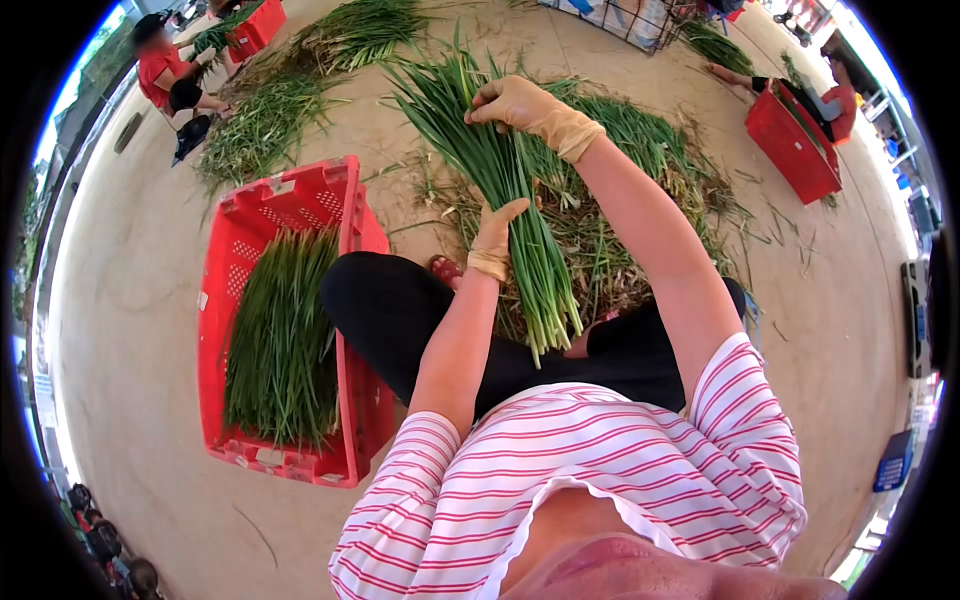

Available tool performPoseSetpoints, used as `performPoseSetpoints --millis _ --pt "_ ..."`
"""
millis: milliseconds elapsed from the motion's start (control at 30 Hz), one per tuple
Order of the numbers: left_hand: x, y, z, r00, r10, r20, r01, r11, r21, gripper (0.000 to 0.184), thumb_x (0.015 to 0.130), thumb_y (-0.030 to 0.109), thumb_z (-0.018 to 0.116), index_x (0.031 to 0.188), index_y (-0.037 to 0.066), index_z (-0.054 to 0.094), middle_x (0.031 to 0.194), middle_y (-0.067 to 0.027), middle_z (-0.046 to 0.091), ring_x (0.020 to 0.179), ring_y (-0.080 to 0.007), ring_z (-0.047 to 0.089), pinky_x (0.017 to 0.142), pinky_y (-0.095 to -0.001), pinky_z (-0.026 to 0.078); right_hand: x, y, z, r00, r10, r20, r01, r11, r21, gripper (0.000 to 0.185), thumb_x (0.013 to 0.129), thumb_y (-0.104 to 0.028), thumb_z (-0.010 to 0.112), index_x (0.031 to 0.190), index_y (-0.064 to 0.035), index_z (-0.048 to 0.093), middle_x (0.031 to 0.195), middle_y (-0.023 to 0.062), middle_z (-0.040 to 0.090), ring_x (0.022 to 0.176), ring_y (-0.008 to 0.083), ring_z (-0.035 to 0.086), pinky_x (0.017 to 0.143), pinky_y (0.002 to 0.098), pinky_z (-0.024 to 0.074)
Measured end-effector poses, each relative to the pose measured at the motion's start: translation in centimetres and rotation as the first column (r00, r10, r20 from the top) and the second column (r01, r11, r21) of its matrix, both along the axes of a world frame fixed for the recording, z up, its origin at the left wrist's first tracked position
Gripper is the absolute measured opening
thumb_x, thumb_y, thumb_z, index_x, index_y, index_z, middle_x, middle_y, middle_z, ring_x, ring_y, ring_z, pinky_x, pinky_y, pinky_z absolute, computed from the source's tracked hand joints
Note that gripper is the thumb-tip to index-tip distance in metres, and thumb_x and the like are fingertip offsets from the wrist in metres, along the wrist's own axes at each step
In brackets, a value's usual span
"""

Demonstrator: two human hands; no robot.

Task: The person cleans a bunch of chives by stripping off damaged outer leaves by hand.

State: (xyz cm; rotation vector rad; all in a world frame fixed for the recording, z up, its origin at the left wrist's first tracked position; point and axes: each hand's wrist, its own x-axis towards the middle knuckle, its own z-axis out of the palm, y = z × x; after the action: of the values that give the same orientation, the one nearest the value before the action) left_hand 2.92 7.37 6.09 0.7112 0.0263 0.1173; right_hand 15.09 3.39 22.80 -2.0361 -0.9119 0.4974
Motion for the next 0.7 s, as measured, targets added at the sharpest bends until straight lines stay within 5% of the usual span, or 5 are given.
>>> performPoseSetpoints --millis 133,233,333,467,700 --pt "0.3 0.0 -0.4 1.000 -0.011 0.027 0.011 1.000 -0.025 0.032 0.075 0.008 0.065 0.105 0.001 0.059 0.088 -0.0100 0.065 0.069 -0.0172 0.063 0.057 -0.0286 0.055 -0.4 -0.7 -0.3 0.943 0.023 -0.331 0.032 0.987 0.159 0.028 0.078 -0.019 0.062 0.099 -0.0010 0.059 0.086 0.0021 0.067 0.054 0.0099 0.057 0.048 0.0227 0.0400" --pt "0.1 -0.2 -0.1 1.000 0.001 0.031 -0.001 1.000 0.001 0.032 0.075 0.008 0.065 0.106 0.001 0.059 0.087 -0.0099 0.065 0.069 -0.0170 0.063 0.056 -0.0282 0.054 -1.3 -0.9 0.1 0.928 0.004 -0.373 0.068 0.982 0.178 0.027 0.080 -0.018 0.060 0.103 -0.0029 0.056 0.089 0.0020 0.067 0.054 0.0089 0.058 0.048 0.0206 0.0382" --pt "0.1 -0.2 -0.1 1.000 0.017 0.021 -0.017 1.000 0.014 0.032 0.075 0.008 0.064 0.105 0.001 0.059 0.087 -0.0098 0.065 0.069 -0.0170 0.063 0.056 -0.0282 0.054 -2.3 -0.9 0.3 0.954 -0.033 -0.299 0.104 0.968 0.228 0.014 0.083 -0.013 0.057 0.089 -0.0019 0.062 0.088 0.0018 0.066 0.057 0.0062 0.056 0.050 0.0196 0.0409" --pt "-0.1 -0.3 0.5 0.999 0.032 0.020 -0.032 0.999 0.003 0.030 0.075 0.009 0.065 0.103 0.001 0.059 0.086 -0.0096 0.065 0.067 -0.0171 0.063 0.055 -0.0290 0.054 -2.0 -0.6 -1.0 0.992 0.045 -0.121 -0.005 0.950 0.311 0.016 0.081 -0.012 0.058 0.092 -0.0008 0.064 0.085 0.0017 0.065 0.058 0.0064 0.053 0.054 0.0215 0.0431" --pt "0.0 -0.2 0.4 0.997 0.072 0.018 -0.073 0.997 0.040 0.028 0.074 0.010 0.065 0.100 0.001 0.059 0.082 -0.0091 0.065 0.063 -0.0174 0.063 0.053 -0.0299 0.055 -1.6 -1.0 -1.6 0.996 0.087 -0.017 -0.083 0.986 0.142 0.019 0.081 -0.012 0.059 0.097 -0.0023 0.064 0.079 0.0017 0.063 0.056 0.0070 0.051 0.055 0.0226 0.0438"
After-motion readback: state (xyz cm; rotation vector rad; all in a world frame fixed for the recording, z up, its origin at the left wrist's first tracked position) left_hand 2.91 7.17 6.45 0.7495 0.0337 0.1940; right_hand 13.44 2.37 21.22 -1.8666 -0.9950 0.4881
